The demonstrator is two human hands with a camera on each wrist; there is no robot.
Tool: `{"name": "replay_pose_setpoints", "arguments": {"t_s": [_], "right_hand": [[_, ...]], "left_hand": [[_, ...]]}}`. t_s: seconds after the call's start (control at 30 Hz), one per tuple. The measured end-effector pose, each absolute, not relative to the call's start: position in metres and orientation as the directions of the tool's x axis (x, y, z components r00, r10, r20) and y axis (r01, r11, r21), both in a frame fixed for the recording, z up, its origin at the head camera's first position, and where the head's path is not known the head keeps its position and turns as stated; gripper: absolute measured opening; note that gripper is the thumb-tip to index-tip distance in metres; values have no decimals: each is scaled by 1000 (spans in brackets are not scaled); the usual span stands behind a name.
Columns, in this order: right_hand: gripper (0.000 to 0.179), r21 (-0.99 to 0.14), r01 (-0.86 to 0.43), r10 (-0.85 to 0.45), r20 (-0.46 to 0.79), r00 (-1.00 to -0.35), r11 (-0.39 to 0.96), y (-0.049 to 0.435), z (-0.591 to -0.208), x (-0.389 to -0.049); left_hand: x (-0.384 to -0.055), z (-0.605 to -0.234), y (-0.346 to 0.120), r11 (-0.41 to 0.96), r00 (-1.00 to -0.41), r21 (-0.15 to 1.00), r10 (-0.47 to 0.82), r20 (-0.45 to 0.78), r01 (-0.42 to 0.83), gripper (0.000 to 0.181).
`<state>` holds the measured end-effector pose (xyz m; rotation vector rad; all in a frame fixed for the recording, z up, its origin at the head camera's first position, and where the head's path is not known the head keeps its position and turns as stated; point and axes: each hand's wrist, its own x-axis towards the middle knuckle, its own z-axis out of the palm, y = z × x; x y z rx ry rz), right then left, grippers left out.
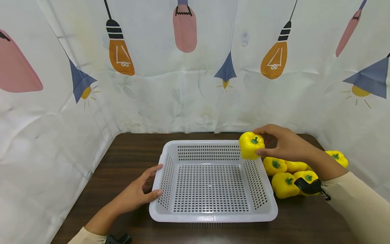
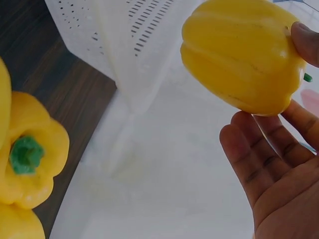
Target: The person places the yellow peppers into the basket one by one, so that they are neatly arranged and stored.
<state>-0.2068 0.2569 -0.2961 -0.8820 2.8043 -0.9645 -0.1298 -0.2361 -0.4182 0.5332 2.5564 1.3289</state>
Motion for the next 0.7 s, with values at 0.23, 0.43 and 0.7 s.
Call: {"name": "replay_pose_setpoints", "arguments": {"t_s": [0.23,0.43,0.7], "right_hand": [[62,-584,-525,-562,138,-815,619,247,-299,-214],[64,-596,-521,-566,132,-814,611,236,-300,-217],[66,-568,-550,-581,148,-800,613,222,-303,-220]], "left_hand": [[-130,-419,-235,534,-913,795,404,57,286,78],[-130,-421,-234,526,-914,801,402,61,286,77],[-130,-421,-234,516,-910,806,410,64,289,77]]}}
